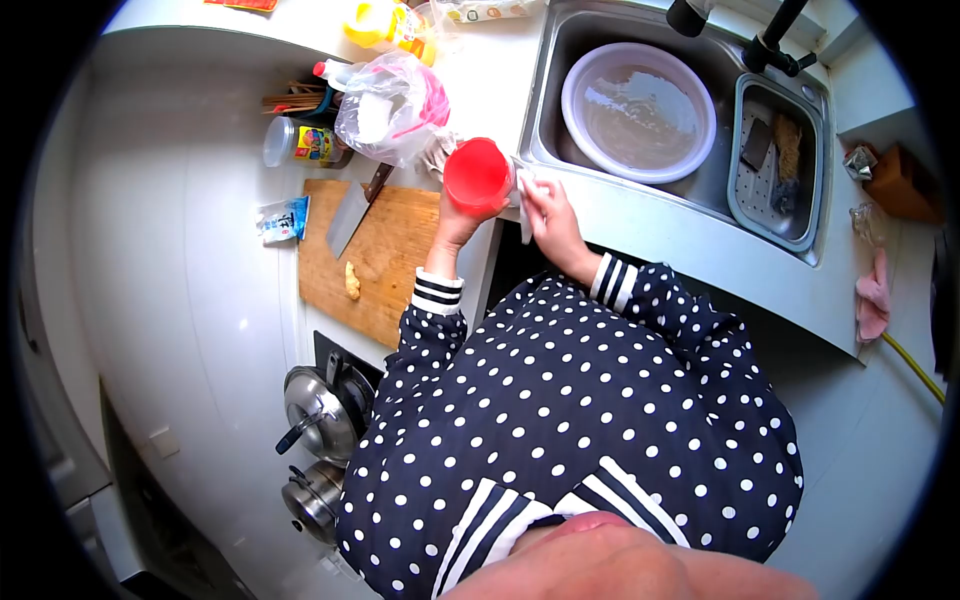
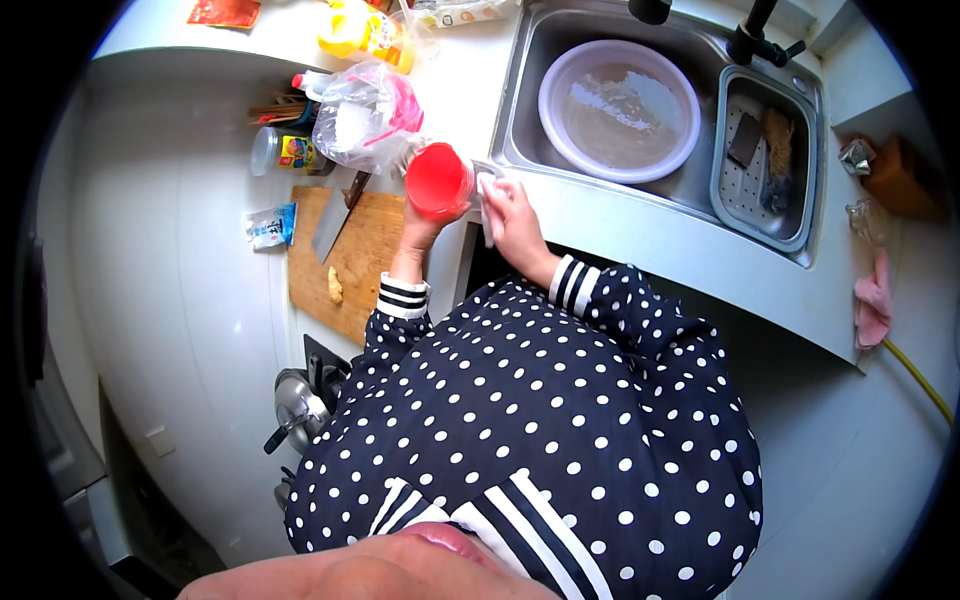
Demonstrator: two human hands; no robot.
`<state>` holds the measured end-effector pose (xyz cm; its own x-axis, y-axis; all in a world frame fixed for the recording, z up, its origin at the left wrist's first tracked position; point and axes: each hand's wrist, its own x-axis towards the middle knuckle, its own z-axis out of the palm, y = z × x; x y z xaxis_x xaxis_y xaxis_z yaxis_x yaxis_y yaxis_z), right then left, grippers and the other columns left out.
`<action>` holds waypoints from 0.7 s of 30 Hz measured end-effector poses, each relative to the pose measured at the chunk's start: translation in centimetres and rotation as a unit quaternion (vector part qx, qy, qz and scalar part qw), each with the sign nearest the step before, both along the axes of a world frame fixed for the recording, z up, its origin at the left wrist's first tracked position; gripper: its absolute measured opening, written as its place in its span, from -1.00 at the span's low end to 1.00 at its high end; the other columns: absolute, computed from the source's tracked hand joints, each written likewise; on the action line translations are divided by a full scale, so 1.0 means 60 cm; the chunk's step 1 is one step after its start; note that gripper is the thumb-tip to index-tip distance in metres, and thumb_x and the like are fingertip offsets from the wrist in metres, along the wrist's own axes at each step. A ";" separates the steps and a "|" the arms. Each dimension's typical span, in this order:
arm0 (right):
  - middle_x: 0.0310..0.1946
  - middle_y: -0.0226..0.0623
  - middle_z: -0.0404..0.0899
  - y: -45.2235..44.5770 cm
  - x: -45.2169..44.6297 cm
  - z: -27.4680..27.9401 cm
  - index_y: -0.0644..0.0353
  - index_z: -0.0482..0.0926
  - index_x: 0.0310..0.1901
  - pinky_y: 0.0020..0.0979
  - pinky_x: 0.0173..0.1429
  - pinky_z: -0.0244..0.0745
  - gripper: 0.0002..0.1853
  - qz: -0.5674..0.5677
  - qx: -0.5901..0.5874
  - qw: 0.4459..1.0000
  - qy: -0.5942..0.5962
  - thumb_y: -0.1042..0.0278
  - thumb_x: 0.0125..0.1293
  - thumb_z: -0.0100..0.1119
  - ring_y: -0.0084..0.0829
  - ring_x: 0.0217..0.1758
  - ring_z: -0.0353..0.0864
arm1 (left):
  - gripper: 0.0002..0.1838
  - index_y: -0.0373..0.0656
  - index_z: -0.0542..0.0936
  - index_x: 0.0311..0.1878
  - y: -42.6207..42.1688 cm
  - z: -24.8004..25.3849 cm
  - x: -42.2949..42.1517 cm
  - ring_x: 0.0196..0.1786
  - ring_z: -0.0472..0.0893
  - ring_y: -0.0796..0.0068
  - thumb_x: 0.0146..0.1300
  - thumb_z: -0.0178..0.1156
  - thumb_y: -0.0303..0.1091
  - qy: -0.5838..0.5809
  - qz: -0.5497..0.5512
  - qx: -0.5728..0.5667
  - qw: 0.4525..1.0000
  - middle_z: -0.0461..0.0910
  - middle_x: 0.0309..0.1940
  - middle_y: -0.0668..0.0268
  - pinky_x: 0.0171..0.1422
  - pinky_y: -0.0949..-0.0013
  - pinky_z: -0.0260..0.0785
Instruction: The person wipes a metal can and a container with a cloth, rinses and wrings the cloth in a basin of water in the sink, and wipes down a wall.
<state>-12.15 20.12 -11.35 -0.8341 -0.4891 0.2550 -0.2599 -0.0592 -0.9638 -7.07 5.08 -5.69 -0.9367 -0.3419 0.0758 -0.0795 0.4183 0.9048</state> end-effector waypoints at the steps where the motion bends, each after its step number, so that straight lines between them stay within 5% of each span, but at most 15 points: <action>1: -0.14 -0.07 0.38 0.002 0.013 0.005 0.20 0.49 0.06 -0.34 0.02 0.39 -0.64 0.006 -0.016 1.000 -0.016 0.57 0.20 0.03 -0.14 -0.07 0.46 | -0.20 -0.19 0.33 0.19 0.004 -0.002 0.001 0.15 0.39 0.41 -0.19 0.48 -0.43 0.013 0.009 0.003 1.000 0.40 0.10 0.31 0.27 0.33 0.23; 5: -0.15 -0.06 0.39 -0.038 -0.045 0.007 0.20 0.53 0.00 -0.36 0.01 0.39 -0.69 -0.037 -0.023 0.999 0.026 0.55 0.20 0.02 -0.15 -0.10 0.47 | -0.27 -0.19 0.37 0.15 0.010 -0.016 0.007 0.07 0.43 0.48 -0.17 0.44 -0.49 -0.016 0.057 0.042 0.997 0.45 0.03 0.33 0.17 0.37 0.31; 9: -0.18 -0.12 0.42 -0.054 -0.056 -0.053 0.16 0.57 -0.03 -0.37 -0.02 0.40 -0.71 -0.004 0.077 0.993 -0.090 0.53 0.22 0.00 -0.21 -0.15 0.49 | -0.29 -0.19 0.37 0.16 0.023 -0.011 -0.001 0.04 0.45 0.49 -0.15 0.43 -0.51 0.057 0.070 0.041 0.995 0.45 0.03 0.34 0.13 0.38 0.36; 13: -0.18 -0.12 0.44 -0.047 -0.033 0.015 0.20 0.56 -0.03 -0.37 0.00 0.40 -0.71 -0.051 -0.020 0.998 -0.042 0.57 0.19 0.03 -0.22 -0.11 0.50 | -0.28 -0.18 0.35 0.18 0.026 -0.027 0.019 0.05 0.44 0.48 -0.13 0.42 -0.53 -0.002 0.095 0.069 0.993 0.43 0.04 0.34 0.15 0.40 0.34; 17: -0.16 -0.10 0.44 -0.041 -0.037 -0.035 0.24 0.55 -0.04 -0.38 -0.02 0.41 -0.71 -0.023 0.046 0.990 -0.134 0.59 0.18 0.03 -0.21 -0.11 0.50 | -0.33 -0.20 0.36 0.16 0.037 -0.027 0.000 0.04 0.45 0.48 -0.09 0.40 -0.53 0.055 0.118 0.087 0.988 0.44 0.01 0.34 0.14 0.41 0.34; 21: -0.20 -0.13 0.46 -0.039 -0.011 0.003 0.20 0.55 -0.01 -0.37 -0.04 0.42 -0.70 -0.064 -0.060 0.995 -0.038 0.55 0.19 0.07 -0.23 -0.13 0.50 | -0.38 -0.21 0.38 0.11 0.056 -0.049 0.000 0.02 0.45 0.50 -0.07 0.39 -0.54 0.072 0.191 0.124 0.971 0.45 0.00 0.33 0.13 0.41 0.33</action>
<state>-12.83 17.78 -11.17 -0.9065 -0.3478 0.2393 -0.1998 -0.1459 -0.9689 -7.08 8.41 -8.63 -0.7231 -0.6874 0.0677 -0.0516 0.1514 0.9871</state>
